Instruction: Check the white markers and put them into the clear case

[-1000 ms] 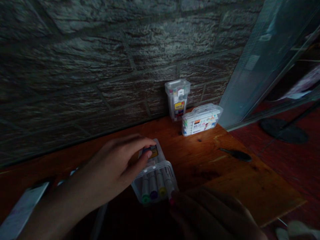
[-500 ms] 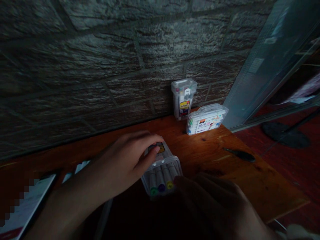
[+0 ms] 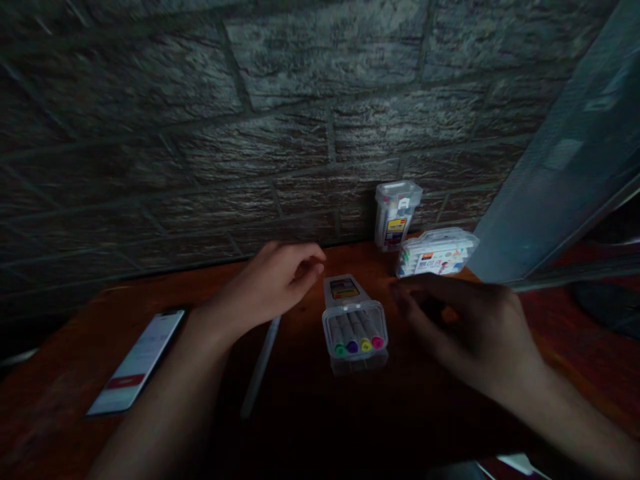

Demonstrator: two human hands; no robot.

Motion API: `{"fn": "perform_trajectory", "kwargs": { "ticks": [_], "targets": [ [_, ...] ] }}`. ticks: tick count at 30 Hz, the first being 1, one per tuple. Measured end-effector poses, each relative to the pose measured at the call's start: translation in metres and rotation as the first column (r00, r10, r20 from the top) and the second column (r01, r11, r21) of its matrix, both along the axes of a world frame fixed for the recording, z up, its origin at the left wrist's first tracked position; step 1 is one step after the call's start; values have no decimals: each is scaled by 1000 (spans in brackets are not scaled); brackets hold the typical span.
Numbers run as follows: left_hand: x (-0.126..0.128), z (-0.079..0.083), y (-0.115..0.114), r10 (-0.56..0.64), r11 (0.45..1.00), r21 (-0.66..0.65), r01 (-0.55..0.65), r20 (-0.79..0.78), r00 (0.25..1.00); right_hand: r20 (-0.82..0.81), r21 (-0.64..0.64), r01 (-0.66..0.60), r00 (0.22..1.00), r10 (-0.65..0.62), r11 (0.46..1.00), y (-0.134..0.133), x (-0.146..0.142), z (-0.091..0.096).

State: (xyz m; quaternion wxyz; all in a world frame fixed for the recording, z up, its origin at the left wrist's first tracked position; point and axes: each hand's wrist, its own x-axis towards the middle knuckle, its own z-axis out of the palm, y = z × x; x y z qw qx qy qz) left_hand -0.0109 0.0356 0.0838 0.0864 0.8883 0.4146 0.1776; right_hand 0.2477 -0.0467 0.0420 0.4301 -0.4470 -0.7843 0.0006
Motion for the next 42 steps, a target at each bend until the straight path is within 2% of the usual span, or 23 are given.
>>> {"fn": "perform_trajectory", "kwargs": {
  "ticks": [3,5,9,11,12,14,17,21,25,27,30,34,38,40,42],
  "targets": [
    [-28,2,-6,107,993,-52,-105,35,994,-106,-111,-51,994,39,993,45,1,5],
    [-55,-4,-15,226,974,-41,-225,37,973,-150,-154,-57,988,34,986,70,0,-1],
    [-108,-36,-38,463,882,-62,-467,-69,884,-220,-126,-48,975,19,991,92,0,-33],
    [-123,-55,-50,559,810,-89,-580,-182,809,-172,-103,-37,985,18,994,92,3,-49],
    [-127,-64,-55,570,798,-88,-597,-211,794,-136,-90,-39,990,26,995,92,5,-56],
    [-128,-79,-62,608,766,-71,-639,-244,755,-109,-78,-42,994,33,996,91,9,-64],
    [-122,-95,-67,670,706,-39,-707,-287,684,-98,-78,-45,995,37,996,92,14,-66],
    [-107,-104,-67,728,638,7,-770,-329,601,-80,-82,-51,996,45,995,96,16,-66],
    [-92,-109,-63,749,608,10,-794,-340,569,-70,-98,-72,995,65,993,98,17,-70],
    [-86,-111,-59,748,613,-3,-790,-320,581,-73,-107,-85,994,77,991,98,16,-72],
    [-80,-109,-51,731,654,-16,-756,-244,638,-84,-123,-104,992,94,987,98,16,-73],
    [-68,-87,-35,655,756,0,-655,-34,755,-128,-143,-109,988,91,984,98,16,-71],
    [-36,-62,-17,443,886,31,-464,241,863,-207,-163,-98,976,63,982,97,19,-67],
    [-15,-57,-9,328,932,29,-362,361,873,-289,-196,-121,955,61,973,97,20,-63],
    [5,-59,-1,232,960,31,-277,463,856,-472,-256,-221,878,78,941,96,20,-59]
  ]
}}
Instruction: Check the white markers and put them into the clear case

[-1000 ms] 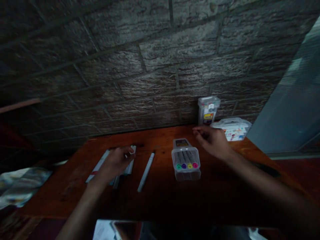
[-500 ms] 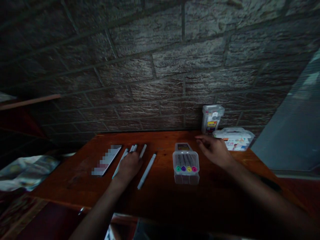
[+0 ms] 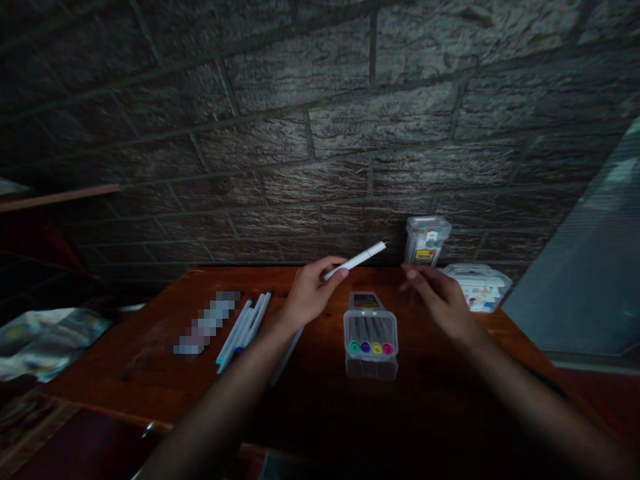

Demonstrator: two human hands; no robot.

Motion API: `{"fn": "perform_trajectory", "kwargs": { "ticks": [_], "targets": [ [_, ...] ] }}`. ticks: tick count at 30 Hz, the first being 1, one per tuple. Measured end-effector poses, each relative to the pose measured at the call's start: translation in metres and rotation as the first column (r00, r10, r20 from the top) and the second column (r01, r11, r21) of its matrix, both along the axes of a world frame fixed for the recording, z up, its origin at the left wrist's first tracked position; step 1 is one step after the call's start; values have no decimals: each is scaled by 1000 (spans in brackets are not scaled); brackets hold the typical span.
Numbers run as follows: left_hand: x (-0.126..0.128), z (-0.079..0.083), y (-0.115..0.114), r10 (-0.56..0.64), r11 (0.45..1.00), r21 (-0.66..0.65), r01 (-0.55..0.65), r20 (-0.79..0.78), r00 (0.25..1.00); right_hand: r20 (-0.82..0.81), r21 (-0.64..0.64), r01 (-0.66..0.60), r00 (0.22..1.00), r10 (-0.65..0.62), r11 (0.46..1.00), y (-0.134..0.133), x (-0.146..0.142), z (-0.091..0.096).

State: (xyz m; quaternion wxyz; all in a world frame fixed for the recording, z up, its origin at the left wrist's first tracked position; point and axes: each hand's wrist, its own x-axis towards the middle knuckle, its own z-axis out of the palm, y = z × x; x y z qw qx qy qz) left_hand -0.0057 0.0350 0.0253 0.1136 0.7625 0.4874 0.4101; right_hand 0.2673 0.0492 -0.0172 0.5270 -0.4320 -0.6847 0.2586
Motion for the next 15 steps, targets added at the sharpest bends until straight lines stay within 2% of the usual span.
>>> {"fn": "perform_trajectory", "kwargs": {
  "ticks": [2,4,7,9,15],
  "targets": [
    [14,-5,5,-88,996,13,88,77,993,-254,-97,-113,963,85,989,-2,-1,5],
    [21,-11,7,-154,988,8,155,131,979,-409,-118,-210,901,146,970,-5,-4,10],
    [20,-18,2,-228,971,-31,237,177,957,-441,-139,-253,882,169,957,-11,-9,16],
    [15,-20,-4,-235,965,-67,255,219,947,-428,-139,-254,887,173,957,-15,-12,18],
    [11,-24,-9,-142,976,-83,202,462,875,-469,-111,-278,861,197,954,-22,-19,19]
  ]
}}
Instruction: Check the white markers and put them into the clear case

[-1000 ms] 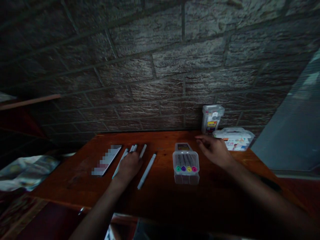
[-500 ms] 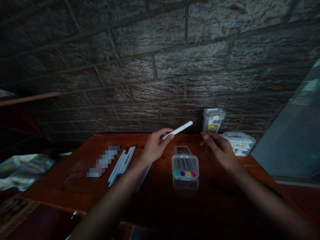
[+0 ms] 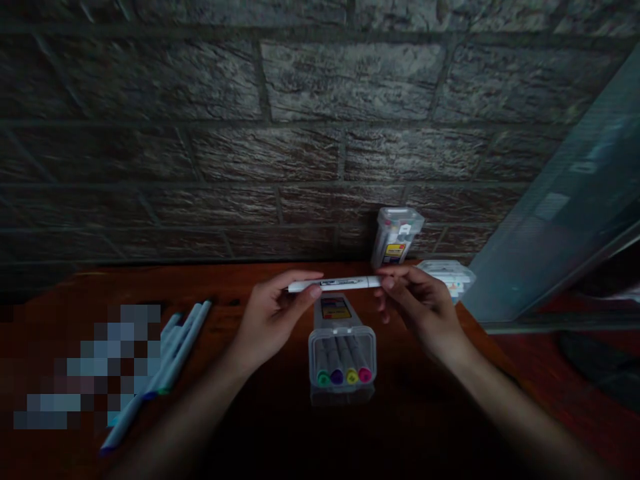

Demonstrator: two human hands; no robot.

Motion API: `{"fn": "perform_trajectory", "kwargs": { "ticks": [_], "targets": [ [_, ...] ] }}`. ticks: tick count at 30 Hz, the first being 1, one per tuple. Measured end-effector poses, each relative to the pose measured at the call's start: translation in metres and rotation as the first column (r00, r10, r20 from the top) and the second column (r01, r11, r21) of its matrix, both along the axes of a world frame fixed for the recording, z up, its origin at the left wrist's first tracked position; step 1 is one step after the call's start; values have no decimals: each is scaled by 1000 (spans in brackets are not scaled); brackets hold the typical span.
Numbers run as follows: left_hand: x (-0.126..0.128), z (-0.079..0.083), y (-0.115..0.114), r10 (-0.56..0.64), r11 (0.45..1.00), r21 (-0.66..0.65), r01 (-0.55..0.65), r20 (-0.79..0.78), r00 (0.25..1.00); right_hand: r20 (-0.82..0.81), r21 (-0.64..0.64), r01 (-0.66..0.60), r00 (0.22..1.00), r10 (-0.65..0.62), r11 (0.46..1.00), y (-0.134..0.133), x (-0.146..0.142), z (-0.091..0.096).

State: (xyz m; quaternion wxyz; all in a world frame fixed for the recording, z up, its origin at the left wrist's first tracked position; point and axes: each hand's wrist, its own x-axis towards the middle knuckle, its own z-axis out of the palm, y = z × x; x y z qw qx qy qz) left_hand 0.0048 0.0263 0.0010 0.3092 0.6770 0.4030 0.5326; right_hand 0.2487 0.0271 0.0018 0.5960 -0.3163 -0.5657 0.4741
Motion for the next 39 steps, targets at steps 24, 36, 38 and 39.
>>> {"fn": "perform_trajectory", "kwargs": {
  "ticks": [24,36,38,39],
  "targets": [
    [3,-7,1,-114,979,-121,167,358,927,8,-39,-14,1000,15,999,2,5,-5],
    [6,-2,-1,-12,995,-92,27,162,987,105,-16,27,994,-25,1000,3,3,-9],
    [7,-2,-1,-4,997,-76,16,150,989,114,-3,24,993,-23,1000,2,2,-8],
    [7,-2,-2,-4,998,-68,14,146,989,116,5,22,993,-23,1000,2,1,-7]
  ]
}}
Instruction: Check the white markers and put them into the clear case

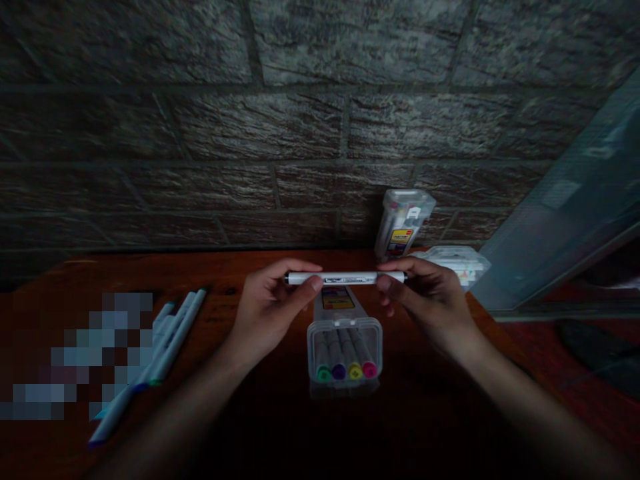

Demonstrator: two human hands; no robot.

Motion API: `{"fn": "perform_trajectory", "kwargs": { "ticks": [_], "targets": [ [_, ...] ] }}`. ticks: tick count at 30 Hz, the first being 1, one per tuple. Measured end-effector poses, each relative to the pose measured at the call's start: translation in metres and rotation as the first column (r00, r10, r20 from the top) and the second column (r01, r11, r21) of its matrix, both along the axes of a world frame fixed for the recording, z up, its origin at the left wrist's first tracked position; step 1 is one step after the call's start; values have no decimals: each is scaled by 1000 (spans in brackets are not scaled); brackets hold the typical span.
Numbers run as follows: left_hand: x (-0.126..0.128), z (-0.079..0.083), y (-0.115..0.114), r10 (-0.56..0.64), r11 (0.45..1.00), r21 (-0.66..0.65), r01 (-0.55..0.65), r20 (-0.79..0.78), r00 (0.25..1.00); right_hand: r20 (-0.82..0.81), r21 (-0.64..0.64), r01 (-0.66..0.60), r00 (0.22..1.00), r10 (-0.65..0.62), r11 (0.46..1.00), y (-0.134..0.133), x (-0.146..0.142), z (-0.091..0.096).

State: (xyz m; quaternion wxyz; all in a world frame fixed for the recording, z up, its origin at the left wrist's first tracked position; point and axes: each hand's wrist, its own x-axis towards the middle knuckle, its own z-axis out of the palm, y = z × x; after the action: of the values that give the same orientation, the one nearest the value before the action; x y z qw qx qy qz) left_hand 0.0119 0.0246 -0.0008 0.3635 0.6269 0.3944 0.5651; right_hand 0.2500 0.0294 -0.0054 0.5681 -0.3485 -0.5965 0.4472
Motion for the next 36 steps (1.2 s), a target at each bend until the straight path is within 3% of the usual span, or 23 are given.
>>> {"fn": "perform_trajectory", "kwargs": {
  "ticks": [22,36],
  "targets": [
    [0,-1,1,-37,999,-27,38,51,998,-83,-42,-39,996,35,998,-2,-2,3],
    [-3,-8,5,-82,993,-66,95,181,980,-221,-115,-44,975,17,992,-3,-3,9]
  ]
}}
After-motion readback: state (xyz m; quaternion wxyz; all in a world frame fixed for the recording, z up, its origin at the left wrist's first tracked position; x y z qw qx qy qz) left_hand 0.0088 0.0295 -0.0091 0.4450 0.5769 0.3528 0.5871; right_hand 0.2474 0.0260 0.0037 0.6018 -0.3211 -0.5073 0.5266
